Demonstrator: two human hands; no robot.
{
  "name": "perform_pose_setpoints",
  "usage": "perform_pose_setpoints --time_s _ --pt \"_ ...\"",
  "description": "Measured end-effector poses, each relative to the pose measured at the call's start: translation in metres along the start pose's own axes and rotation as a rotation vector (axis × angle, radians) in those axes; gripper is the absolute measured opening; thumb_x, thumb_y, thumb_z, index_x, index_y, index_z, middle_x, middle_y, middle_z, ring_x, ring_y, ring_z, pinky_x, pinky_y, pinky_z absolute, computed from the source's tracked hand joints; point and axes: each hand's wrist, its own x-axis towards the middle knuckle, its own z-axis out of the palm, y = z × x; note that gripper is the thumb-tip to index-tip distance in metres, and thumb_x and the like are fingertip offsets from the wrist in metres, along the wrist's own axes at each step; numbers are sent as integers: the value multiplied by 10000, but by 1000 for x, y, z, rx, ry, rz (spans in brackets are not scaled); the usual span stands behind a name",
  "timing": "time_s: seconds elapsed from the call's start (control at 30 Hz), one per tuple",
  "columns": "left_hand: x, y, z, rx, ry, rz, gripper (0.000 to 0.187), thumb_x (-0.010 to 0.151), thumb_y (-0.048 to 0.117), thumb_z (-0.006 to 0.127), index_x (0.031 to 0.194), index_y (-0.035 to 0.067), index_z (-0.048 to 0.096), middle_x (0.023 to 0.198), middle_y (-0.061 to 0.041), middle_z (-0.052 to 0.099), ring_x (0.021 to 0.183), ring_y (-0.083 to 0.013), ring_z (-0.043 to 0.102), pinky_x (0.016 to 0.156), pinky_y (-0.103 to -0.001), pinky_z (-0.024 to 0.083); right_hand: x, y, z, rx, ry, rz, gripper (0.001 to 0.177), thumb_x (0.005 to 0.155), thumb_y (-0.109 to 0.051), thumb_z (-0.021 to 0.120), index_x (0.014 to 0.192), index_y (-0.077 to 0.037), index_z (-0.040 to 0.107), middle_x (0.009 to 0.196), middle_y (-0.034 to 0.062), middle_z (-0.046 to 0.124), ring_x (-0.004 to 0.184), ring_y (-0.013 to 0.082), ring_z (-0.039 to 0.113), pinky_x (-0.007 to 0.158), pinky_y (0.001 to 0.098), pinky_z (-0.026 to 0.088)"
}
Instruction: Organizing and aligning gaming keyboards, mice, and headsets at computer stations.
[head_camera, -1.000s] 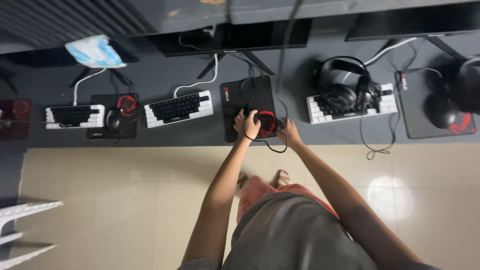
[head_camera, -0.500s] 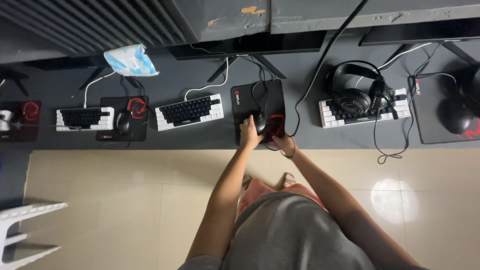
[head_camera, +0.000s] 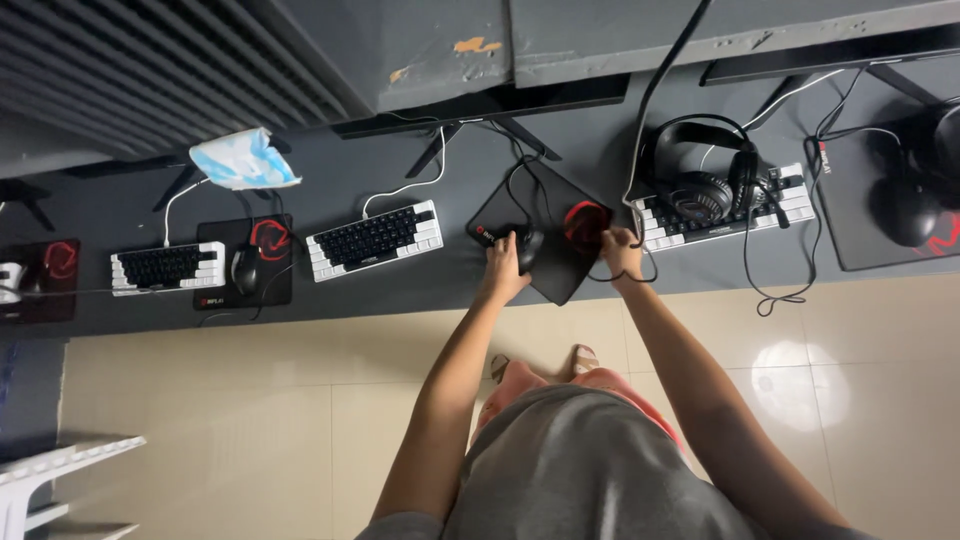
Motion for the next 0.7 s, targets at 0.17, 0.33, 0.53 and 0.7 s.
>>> perform_pose_setpoints --time_s 0.17,0.33,0.53,0.7 --pt "23 4 17 -16 48 64 1038 704 151 887 1537 -2 286 1496 -239 420 1297 -473 435 1114 -505 382 -30 15 8 103 -151 -117 298 915 -83 656 1208 -78 606 914 9 632 693 119 578 541 286 455" --pt "49 1 38 -100 137 151 984 709 107 845 1535 -3 321 1531 -242 430 1312 -464 453 1122 -503 383 -55 17 0 -849 108 -555 448 793 -162 856 1118 -26 579 920 112 634 772 255 633 664 393 512" --pt "75 -39 33 -231 329 13 618 913 210 762 1421 -5 482 1450 -250 525 1358 -433 478 1163 -507 390 -102 -20 18 -81 -151 -53 428 883 -44 711 1285 -60 561 863 187 675 674 191 638 607 327 546" --pt "60 -87 11 55 375 -285 615 830 182 721 1384 14 514 1397 -214 545 1310 -413 481 1076 -495 409 -105 -20 27 -220 -160 159 353 886 25 642 1206 6 494 958 140 725 670 217 738 594 365 618"
